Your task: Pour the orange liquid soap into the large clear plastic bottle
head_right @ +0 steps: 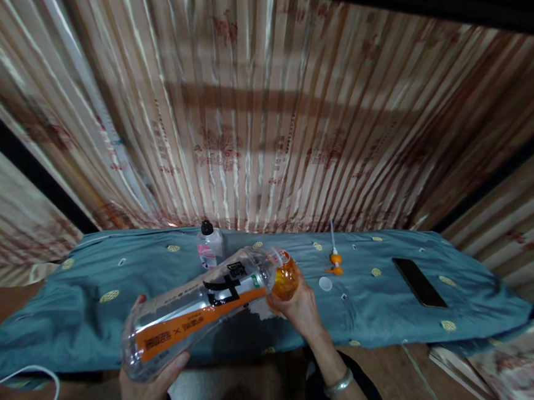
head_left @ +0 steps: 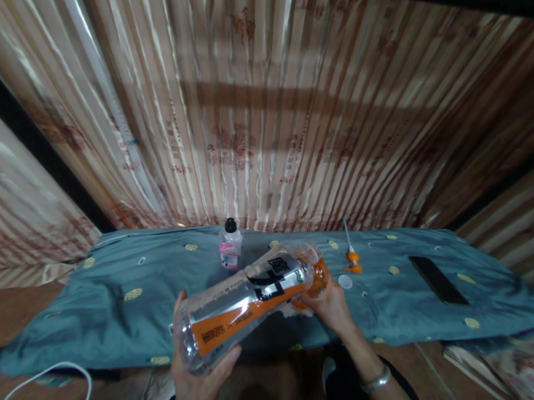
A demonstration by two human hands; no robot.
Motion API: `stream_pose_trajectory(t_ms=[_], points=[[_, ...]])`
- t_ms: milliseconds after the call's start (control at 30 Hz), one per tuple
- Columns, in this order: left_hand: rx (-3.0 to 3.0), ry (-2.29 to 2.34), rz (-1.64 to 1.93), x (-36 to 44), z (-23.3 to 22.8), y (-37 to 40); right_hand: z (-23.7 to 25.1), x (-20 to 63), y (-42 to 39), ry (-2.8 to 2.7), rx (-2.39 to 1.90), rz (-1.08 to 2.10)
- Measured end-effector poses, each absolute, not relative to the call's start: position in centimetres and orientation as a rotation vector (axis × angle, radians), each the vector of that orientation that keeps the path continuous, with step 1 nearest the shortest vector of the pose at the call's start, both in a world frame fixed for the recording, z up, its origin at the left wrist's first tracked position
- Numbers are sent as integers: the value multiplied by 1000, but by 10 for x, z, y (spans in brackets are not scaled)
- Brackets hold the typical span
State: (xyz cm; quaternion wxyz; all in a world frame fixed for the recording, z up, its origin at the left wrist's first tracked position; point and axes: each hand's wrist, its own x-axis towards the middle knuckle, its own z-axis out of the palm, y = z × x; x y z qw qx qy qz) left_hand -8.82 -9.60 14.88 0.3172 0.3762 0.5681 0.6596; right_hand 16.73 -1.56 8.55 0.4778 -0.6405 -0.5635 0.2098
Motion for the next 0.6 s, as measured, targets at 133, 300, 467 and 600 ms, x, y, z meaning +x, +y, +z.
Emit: stream_pose_trajectory(t_ms=[133, 300, 467, 600], points=[[1029, 1510, 1743, -90, 146, -96, 88, 167, -16, -1373, -1566, 511], [1063, 1509, 1743, -89, 149, -96, 87, 168, -16, -1369, -1570, 507], [1040, 1502, 1760, -87, 151, -96, 88, 167, -17, -1354, -1594, 517], [1013, 1475, 1738, -88, 148, -96, 89, 166, -16, -1360, -1596, 519]])
